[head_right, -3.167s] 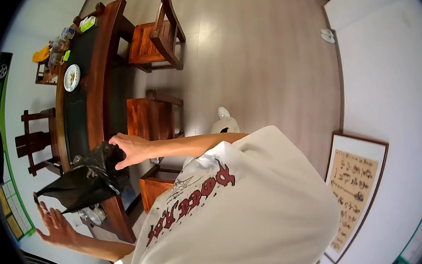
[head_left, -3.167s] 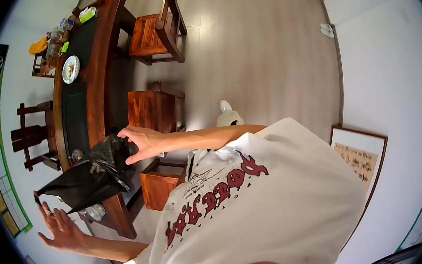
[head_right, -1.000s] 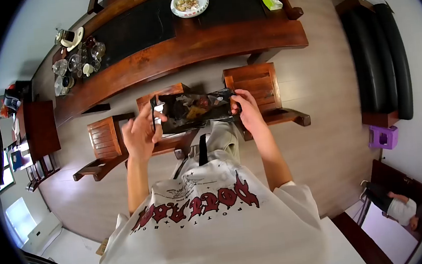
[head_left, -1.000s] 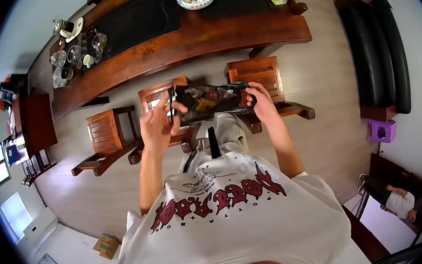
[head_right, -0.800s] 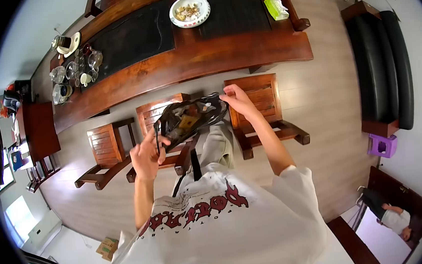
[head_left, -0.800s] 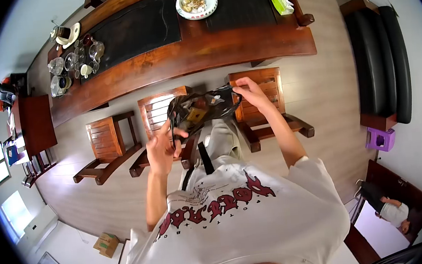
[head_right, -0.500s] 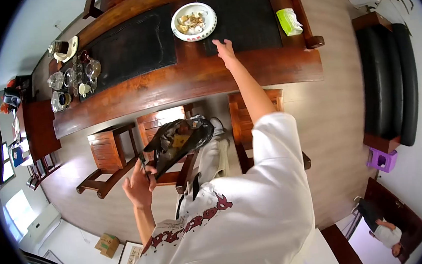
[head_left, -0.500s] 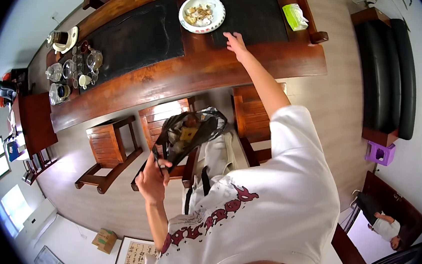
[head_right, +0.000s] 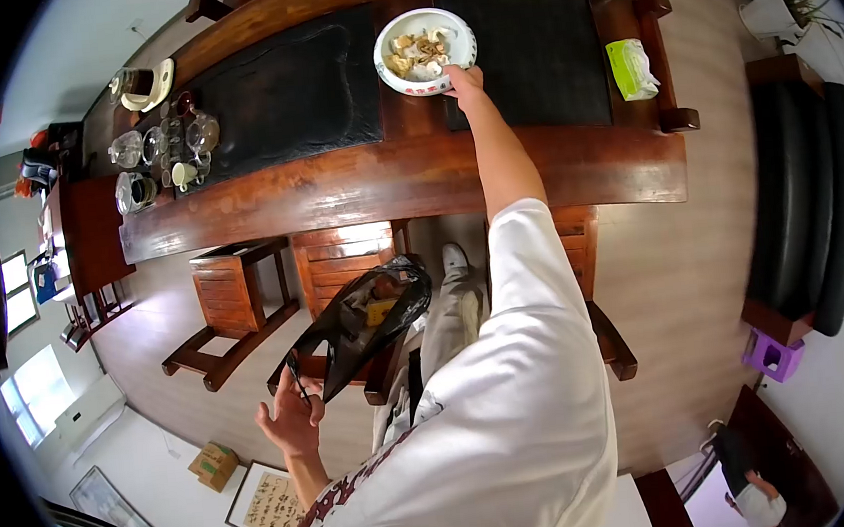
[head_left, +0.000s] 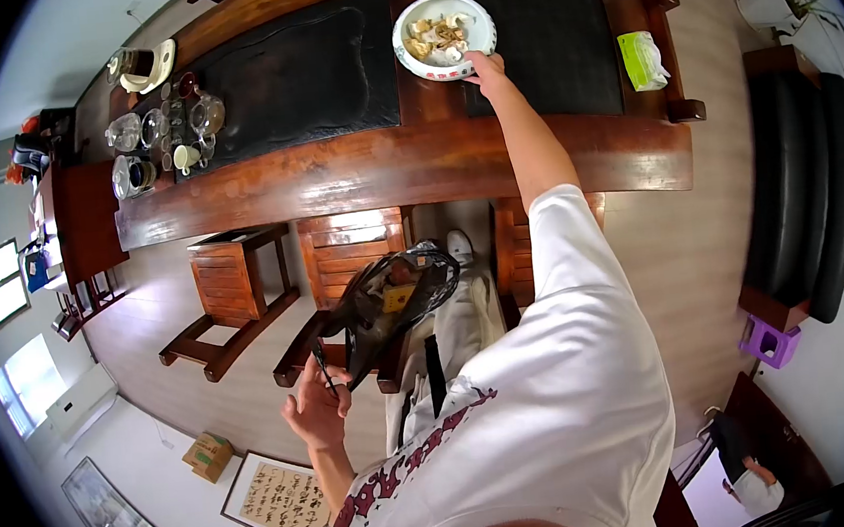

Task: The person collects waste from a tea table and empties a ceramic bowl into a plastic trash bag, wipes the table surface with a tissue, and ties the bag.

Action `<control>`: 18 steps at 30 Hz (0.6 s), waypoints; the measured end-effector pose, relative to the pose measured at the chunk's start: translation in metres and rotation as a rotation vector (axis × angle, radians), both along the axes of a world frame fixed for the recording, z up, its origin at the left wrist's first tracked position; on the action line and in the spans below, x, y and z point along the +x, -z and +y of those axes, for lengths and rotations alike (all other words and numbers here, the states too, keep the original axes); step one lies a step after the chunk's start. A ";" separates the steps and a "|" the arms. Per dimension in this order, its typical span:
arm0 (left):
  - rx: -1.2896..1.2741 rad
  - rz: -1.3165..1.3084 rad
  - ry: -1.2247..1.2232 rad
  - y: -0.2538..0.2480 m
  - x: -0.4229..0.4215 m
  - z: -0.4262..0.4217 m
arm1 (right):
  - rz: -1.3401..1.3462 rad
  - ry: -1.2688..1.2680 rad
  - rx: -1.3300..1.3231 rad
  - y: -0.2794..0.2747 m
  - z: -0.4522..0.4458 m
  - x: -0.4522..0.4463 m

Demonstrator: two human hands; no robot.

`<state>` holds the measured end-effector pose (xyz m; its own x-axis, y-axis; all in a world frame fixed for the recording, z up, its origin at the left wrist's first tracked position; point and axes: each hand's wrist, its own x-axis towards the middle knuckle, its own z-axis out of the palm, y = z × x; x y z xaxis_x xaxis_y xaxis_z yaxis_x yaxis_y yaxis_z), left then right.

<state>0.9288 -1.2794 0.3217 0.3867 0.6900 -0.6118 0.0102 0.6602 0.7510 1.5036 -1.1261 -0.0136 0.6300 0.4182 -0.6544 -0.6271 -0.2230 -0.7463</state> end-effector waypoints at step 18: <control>0.024 -0.135 0.131 0.016 0.001 0.020 | -0.074 0.108 0.359 -0.074 -0.132 -0.095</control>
